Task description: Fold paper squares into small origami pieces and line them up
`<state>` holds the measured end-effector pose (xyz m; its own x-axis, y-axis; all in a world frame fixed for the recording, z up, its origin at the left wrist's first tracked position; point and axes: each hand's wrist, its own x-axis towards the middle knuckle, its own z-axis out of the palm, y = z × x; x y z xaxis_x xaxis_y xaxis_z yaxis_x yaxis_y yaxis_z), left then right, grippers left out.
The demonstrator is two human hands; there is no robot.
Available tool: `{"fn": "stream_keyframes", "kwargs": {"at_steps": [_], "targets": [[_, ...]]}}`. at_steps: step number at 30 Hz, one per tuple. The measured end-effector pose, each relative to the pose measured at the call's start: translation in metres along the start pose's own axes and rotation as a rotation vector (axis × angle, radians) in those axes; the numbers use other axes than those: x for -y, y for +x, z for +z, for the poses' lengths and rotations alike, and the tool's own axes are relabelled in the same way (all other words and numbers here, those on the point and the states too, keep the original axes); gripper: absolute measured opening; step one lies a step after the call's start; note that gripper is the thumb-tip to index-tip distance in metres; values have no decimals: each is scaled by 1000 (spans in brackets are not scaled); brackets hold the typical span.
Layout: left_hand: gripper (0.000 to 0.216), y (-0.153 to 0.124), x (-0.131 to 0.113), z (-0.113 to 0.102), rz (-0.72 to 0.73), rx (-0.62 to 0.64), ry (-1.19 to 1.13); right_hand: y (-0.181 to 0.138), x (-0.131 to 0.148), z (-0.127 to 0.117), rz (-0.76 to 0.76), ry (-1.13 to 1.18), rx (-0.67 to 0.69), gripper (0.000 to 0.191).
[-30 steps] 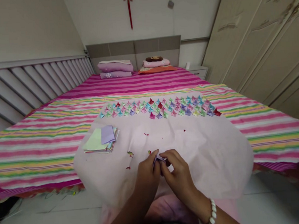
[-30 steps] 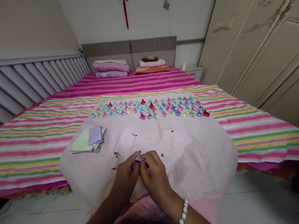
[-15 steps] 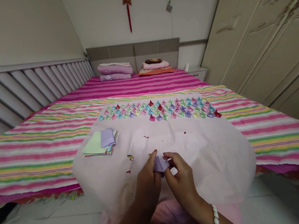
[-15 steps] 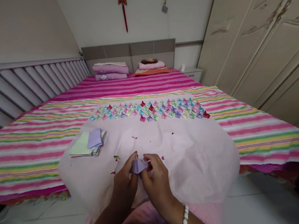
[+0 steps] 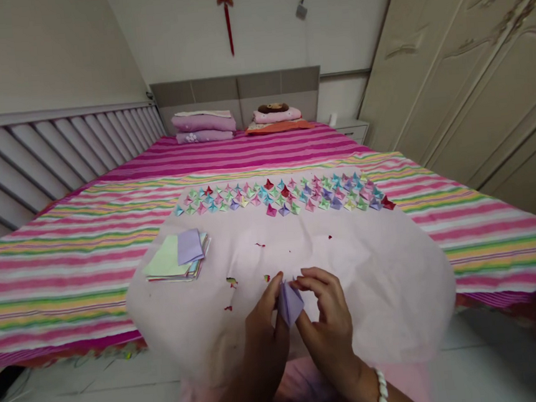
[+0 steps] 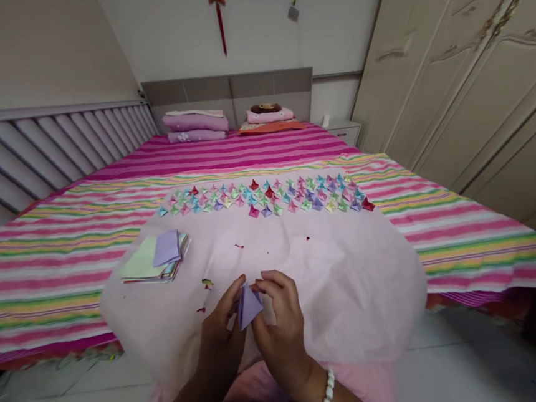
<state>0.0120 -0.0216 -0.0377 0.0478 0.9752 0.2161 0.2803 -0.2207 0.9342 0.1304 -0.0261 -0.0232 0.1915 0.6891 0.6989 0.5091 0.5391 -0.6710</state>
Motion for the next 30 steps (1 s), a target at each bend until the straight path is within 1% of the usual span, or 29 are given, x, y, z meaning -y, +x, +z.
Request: {"fn": "stream_keyframes", "kwargs": {"at_steps": [3, 6, 8, 11, 14, 17, 19, 21, 24, 26, 28, 30], "targets": [[50, -3, -2, 1, -50, -16, -172, 1, 2, 1, 17, -63, -83, 30], [52, -4, -5, 4, -118, -12, -328, 3, 3, 2, 83, -94, -162, 27], [53, -4, -7, 5, -142, -14, -372, 3, 4, 2, 115, -89, -169, 23], [52, -3, -10, 7, -159, -48, -392, 3, 3, 1, 115, -64, -138, 19], [52, -3, -10, 8, -159, -51, -349, 1, 1, -1, 64, -22, -49, 15], [59, -2, -6, 7, -124, 11, -287, 0, -3, -3, -1, -7, 31, 17], [71, 2, -2, 3, -105, 59, -250, -1, -7, -5, -52, -33, 40, 20], [75, 7, 2, -5, -139, 68, -244, -1, -10, -7, -125, -78, 38, 22], [53, 16, 3, -20, -279, 64, -374, 1, -13, -11, -242, -149, 47, 24], [43, 20, -2, -29, -322, 28, -524, 1, -13, -12, -295, -180, 57, 23], [41, 21, -9, -34, -380, 50, -632, 1, -12, -12, -330, -197, 64, 21], [43, 19, -18, -32, -407, 105, -663, 1, -11, -11, -359, -212, 77, 20]]}}
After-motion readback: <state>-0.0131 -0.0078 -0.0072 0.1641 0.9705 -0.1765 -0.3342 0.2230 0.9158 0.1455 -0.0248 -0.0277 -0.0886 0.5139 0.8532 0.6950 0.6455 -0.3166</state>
